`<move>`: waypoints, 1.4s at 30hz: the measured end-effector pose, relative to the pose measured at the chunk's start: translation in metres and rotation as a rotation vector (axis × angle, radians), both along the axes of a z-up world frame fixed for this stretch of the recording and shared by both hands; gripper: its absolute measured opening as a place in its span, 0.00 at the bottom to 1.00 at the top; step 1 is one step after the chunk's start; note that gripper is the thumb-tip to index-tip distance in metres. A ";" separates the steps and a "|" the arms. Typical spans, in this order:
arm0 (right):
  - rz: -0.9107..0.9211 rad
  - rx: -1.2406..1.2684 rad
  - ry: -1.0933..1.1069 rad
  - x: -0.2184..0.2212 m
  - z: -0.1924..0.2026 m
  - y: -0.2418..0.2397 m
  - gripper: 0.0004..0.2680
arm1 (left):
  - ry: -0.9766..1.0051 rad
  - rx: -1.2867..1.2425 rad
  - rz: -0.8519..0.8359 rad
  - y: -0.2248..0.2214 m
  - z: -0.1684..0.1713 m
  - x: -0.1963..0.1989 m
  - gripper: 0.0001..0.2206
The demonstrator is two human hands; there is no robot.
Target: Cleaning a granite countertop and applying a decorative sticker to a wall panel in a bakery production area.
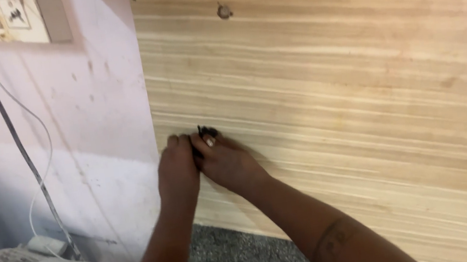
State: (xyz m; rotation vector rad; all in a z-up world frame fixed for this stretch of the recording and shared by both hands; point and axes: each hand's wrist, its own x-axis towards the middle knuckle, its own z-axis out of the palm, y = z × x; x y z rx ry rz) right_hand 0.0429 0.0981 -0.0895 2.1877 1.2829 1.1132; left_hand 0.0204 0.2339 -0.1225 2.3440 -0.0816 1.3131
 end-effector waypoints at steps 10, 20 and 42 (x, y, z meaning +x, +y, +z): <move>-0.112 -0.219 0.386 -0.019 -0.113 -0.085 0.08 | 0.598 -0.240 -0.046 -0.092 -0.134 -0.011 0.10; -0.047 -0.146 0.122 -0.025 -0.060 -0.228 0.08 | 0.074 0.008 -0.248 -0.189 -0.068 -0.028 0.10; 0.050 0.376 -0.439 -0.083 0.192 -0.431 0.19 | -0.661 0.506 -0.252 -0.391 0.233 -0.005 0.11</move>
